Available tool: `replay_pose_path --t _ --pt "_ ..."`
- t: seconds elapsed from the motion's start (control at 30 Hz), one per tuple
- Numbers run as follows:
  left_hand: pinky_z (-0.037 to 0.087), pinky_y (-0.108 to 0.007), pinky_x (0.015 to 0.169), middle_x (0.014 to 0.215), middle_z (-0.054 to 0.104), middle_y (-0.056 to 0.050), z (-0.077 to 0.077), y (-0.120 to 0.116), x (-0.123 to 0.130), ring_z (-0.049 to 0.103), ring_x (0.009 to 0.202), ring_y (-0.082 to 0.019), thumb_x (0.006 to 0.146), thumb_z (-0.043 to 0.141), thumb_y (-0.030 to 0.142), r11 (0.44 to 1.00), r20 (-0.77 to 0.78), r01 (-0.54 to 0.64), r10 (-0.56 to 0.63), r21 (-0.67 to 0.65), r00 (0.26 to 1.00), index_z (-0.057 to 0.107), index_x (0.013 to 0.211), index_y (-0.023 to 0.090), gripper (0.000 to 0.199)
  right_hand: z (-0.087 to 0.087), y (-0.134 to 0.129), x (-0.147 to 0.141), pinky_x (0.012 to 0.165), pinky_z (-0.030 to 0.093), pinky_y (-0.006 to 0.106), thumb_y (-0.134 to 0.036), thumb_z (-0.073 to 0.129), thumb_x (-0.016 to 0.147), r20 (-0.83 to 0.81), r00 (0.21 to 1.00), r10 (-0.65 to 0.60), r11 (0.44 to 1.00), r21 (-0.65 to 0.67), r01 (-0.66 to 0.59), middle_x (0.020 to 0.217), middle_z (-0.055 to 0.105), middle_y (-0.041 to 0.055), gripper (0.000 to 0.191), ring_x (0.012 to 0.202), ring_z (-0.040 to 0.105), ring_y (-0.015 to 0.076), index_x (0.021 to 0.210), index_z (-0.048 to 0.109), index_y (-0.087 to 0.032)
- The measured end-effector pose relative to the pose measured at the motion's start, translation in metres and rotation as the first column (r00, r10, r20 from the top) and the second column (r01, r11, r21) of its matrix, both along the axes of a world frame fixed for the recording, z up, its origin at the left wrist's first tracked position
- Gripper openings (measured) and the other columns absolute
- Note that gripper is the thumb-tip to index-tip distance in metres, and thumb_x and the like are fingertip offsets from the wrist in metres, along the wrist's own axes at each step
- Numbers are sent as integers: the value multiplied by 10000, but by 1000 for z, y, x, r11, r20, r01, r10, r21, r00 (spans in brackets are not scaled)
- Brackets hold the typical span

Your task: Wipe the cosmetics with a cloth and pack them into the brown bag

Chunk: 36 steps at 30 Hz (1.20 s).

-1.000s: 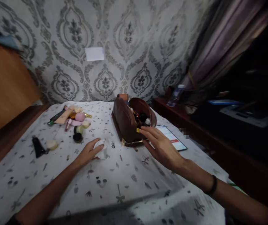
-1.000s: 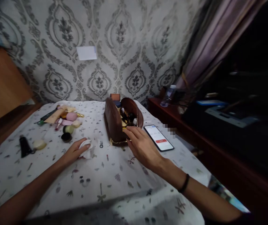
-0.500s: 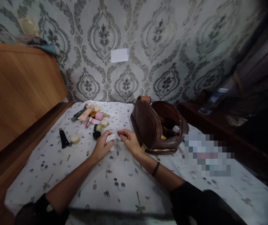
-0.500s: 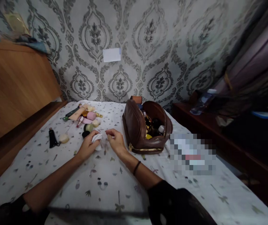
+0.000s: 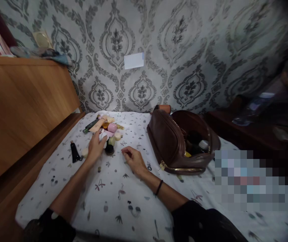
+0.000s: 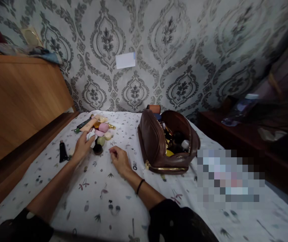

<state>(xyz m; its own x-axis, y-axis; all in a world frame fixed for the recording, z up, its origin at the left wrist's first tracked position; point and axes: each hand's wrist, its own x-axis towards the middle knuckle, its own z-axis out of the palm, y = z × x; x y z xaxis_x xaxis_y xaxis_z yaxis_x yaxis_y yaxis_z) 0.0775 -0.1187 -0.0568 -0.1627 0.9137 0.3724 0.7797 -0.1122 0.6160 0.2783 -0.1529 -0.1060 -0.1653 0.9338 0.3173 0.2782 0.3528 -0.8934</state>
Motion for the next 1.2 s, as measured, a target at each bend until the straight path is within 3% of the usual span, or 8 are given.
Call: replay_pose_path --t 0.1,0.23,0.37,0.53,0.77,0.97,1.07,1.2 --pt "461 -392 992 1287 625 -167 13 24 5 590 1189 -296 945 475 379 998 -219 -57 48 -34 974 553 1277 135 419 0 1 -1 722 490 295 -187 504 832 12 1000 2 1000 1 -2 834 717 46 210 738 607 169 914 696 -158" --pt "452 -429 1011 1340 601 -222 26 60 17 561 1266 -353 925 540 432 991 -335 -98 63 -89 940 542 1336 110 521 -1 1 -1 710 484 289 -162 498 821 17 1000 3 1000 1 -3 808 713 38 224 718 606 166 905 706 -160" --pt "472 -457 974 1333 610 -251 25 81 29 583 1235 -398 869 603 544 979 -419 -133 58 -153 906 607 1274 106 597 -1 2 1 681 475 280 -145 504 811 18 1000 3 1000 6 -3 791 716 32 230 701 602 164 890 719 -169" --pt "466 -439 988 1320 618 -251 19 88 33 579 1243 -384 858 618 479 977 -467 -143 54 -156 882 609 1269 91 565 -1 3 1 660 467 275 -135 518 799 23 1000 6 1000 -5 -6 758 708 23 225 667 582 160 872 726 -180" --pt "500 -391 899 1207 697 -199 16 75 17 646 1140 -356 783 687 501 980 -452 -94 5 -174 892 662 1143 134 514 2 2 0 675 466 271 -100 514 777 -2 1000 30 999 -37 -30 725 683 8 237 642 563 149 858 725 -175" --pt "502 -358 826 1147 716 -163 27 48 7 661 1081 -342 810 626 452 996 -370 -71 47 -52 928 661 1100 108 451 2 -1 0 741 483 294 -104 561 768 -74 997 14 998 -58 -18 743 676 9 172 707 581 164 809 706 -186" --pt "496 -376 872 1138 711 -149 35 34 10 656 1073 -331 814 610 395 999 -331 -39 48 33 943 653 1094 124 392 0 2 -1 747 512 298 -185 595 817 -160 987 1 996 -84 -14 796 678 17 131 749 608 168 895 700 -193" --pt "497 -370 902 1087 692 -95 32 0 24 635 1072 -296 805 627 404 971 -299 101 -32 217 954 630 1032 199 306 5 7 -1 671 555 290 -434 515 934 -352 936 0 987 -153 -58 951 687 67 325 827 675 183 1121 640 -200"
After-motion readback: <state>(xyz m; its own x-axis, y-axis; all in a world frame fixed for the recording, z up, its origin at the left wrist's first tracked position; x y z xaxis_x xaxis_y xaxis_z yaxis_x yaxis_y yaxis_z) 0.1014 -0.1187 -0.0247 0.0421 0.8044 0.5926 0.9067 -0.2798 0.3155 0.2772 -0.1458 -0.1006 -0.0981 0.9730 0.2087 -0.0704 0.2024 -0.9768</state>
